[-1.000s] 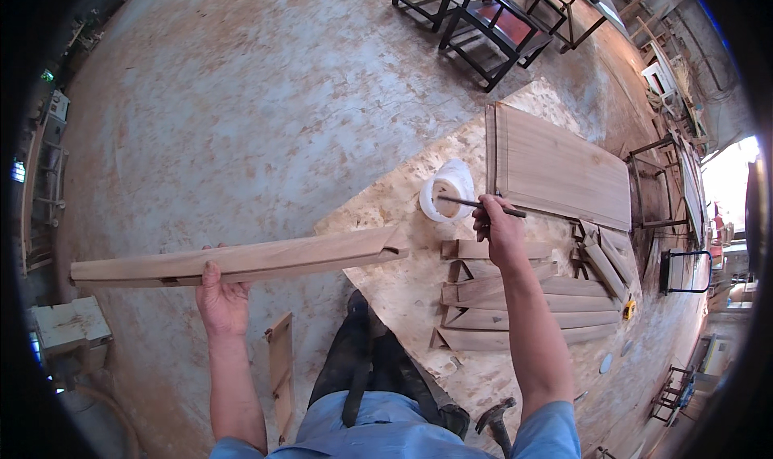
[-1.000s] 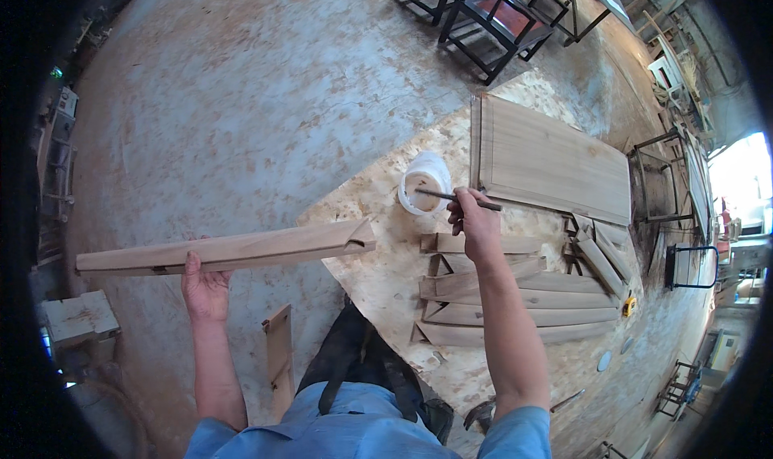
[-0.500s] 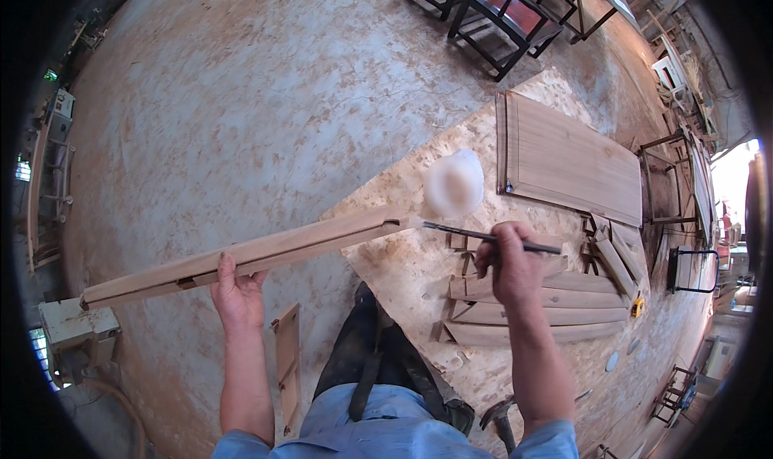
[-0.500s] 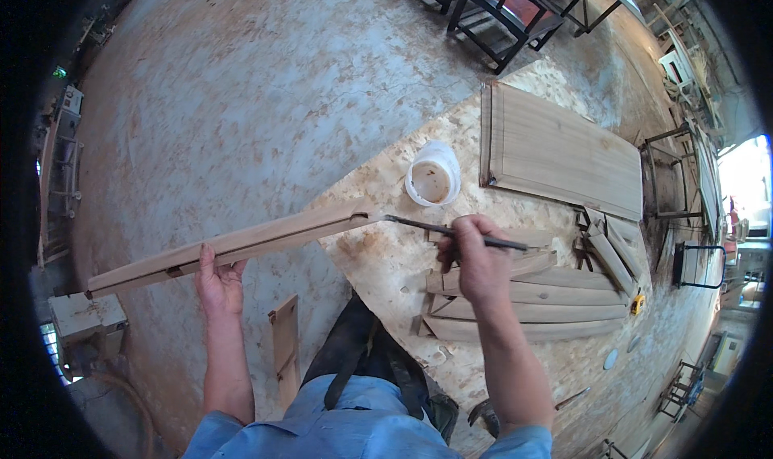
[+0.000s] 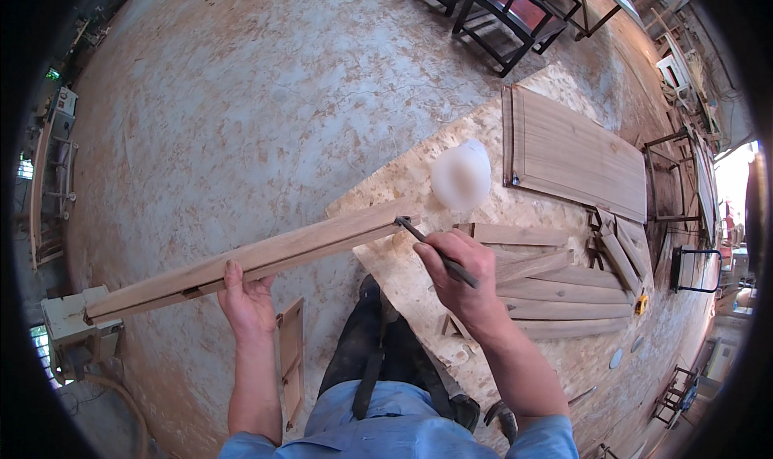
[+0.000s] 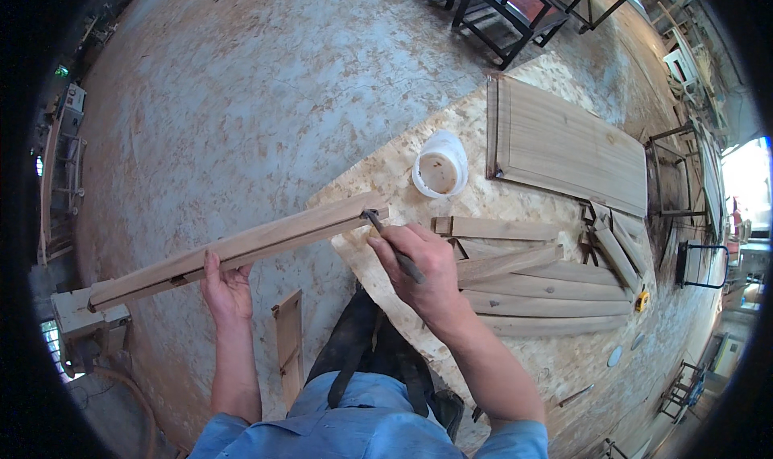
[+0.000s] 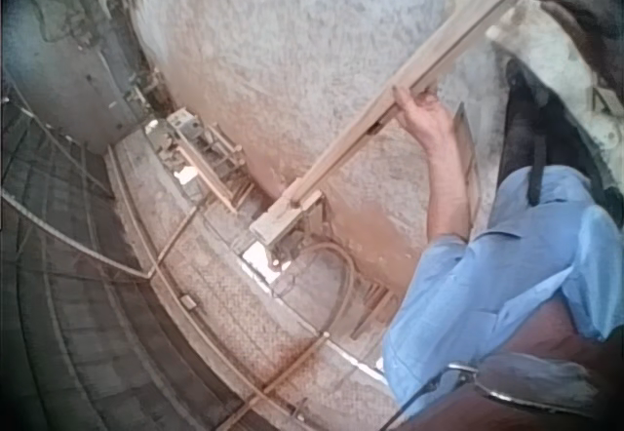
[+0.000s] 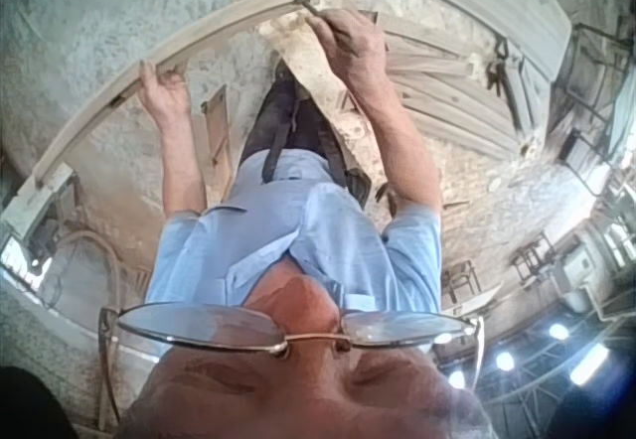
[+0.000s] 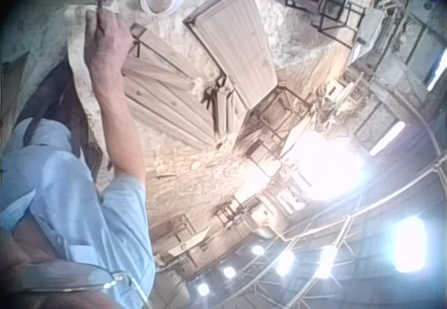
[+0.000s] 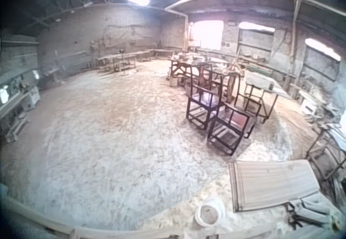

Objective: The person applies glue to wooden slats using a brush and joins them together to form a frame around a wooden panel. They use a hammer to tap the slats into place and secure the joints.

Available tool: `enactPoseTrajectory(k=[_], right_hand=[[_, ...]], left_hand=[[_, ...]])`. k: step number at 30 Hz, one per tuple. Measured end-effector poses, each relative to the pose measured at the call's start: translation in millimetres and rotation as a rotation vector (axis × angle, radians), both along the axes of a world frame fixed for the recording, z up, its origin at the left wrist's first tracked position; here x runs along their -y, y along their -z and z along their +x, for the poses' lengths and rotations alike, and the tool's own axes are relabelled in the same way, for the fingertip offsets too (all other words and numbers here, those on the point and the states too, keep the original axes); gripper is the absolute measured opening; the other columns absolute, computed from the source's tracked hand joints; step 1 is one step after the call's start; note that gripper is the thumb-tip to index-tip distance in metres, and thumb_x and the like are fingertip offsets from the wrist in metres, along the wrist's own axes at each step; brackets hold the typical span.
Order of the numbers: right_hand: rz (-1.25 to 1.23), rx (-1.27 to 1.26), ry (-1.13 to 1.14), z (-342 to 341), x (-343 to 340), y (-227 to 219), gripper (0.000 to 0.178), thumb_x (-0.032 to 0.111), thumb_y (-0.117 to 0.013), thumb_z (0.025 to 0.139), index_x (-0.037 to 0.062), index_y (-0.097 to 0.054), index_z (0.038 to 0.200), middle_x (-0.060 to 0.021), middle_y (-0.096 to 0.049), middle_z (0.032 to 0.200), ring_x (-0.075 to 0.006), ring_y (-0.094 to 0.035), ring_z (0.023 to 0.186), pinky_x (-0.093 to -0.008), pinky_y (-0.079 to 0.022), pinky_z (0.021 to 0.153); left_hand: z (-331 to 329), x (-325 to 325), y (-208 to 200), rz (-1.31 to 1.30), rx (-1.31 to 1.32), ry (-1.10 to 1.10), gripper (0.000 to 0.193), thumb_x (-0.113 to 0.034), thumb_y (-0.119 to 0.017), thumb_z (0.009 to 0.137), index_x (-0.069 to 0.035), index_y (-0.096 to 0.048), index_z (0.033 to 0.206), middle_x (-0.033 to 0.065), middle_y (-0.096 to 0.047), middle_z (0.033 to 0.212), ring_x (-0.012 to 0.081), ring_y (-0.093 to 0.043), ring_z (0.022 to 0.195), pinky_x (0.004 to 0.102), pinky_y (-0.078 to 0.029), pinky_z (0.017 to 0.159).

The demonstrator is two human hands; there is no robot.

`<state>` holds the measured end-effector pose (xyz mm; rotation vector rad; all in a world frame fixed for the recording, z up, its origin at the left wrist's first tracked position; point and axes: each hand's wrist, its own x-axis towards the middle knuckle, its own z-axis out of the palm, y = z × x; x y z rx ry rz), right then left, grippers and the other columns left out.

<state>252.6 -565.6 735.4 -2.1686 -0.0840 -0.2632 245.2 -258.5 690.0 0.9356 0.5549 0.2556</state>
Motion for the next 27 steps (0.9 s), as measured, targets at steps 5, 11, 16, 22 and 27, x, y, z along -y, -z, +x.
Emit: enactPoseTrajectory(k=[5,11,16,22,27], right_hand=[[0.408,-0.262,0.072,-3.5,-0.7,20.5,0.008,0.007,-0.068,0.086,-0.0016,-0.068,0.087,-0.0134,-0.064,0.072,-0.0226,-0.06,0.06,-0.0311,-0.047,0.057],[0.154,-0.082,0.042,-10.0,-2.4,16.9,0.007,0.006,-0.068,0.085,-0.0011,-0.068,0.085,-0.0141,-0.063,0.07,-0.0251,-0.061,0.061,-0.0332,-0.047,0.056],[0.154,-0.019,0.097,-15.3,-6.2,24.2,0.006,0.005,-0.068,0.085,-0.0006,-0.067,0.084,-0.0149,-0.062,0.07,-0.0279,-0.061,0.061,-0.0341,-0.047,0.056],[0.231,-0.022,0.154,-29.3,-26.0,38.6,0.008,0.005,-0.067,0.086,-0.0008,-0.068,0.091,-0.0132,-0.063,0.074,-0.0242,-0.062,0.065,-0.0329,-0.048,0.059],[0.298,-0.051,0.202,-37.1,-37.6,50.9,0.01,0.003,-0.061,0.089,-0.004,-0.067,0.093,-0.0123,-0.065,0.082,-0.0177,-0.063,0.071,-0.0282,-0.05,0.065]], left_hand=[[-2.6,4.6,-11.8,0.054,0.037,-0.037,0.034,-0.022,-0.062,0.094,-0.003,-0.051,0.12,0.0117,-0.057,0.117,0.0245,-0.061,0.107,0.0444,-0.061,0.081],[-7.9,-1.6,-7.7,0.103,0.064,-0.006,0.037,-0.024,-0.063,0.094,-0.003,-0.05,0.121,0.0108,-0.057,0.118,0.0238,-0.06,0.108,0.0429,-0.06,0.083],[-12.6,-2.1,-11.0,0.118,0.04,-0.024,0.039,-0.025,-0.063,0.094,-0.002,-0.049,0.123,0.0113,-0.057,0.119,0.0245,-0.06,0.108,0.0446,-0.059,0.084],[-17.0,2.8,-17.1,0.093,-0.026,-0.084,0.04,-0.023,-0.063,0.094,-0.002,-0.048,0.124,0.012,-0.055,0.121,0.0249,-0.059,0.11,0.045,-0.059,0.085],[-24.6,3.2,-14.3,0.082,-0.001,-0.102,0.037,-0.022,-0.062,0.094,-0.002,-0.049,0.123,0.0122,-0.056,0.12,0.0248,-0.06,0.108,0.0443,-0.059,0.084]])
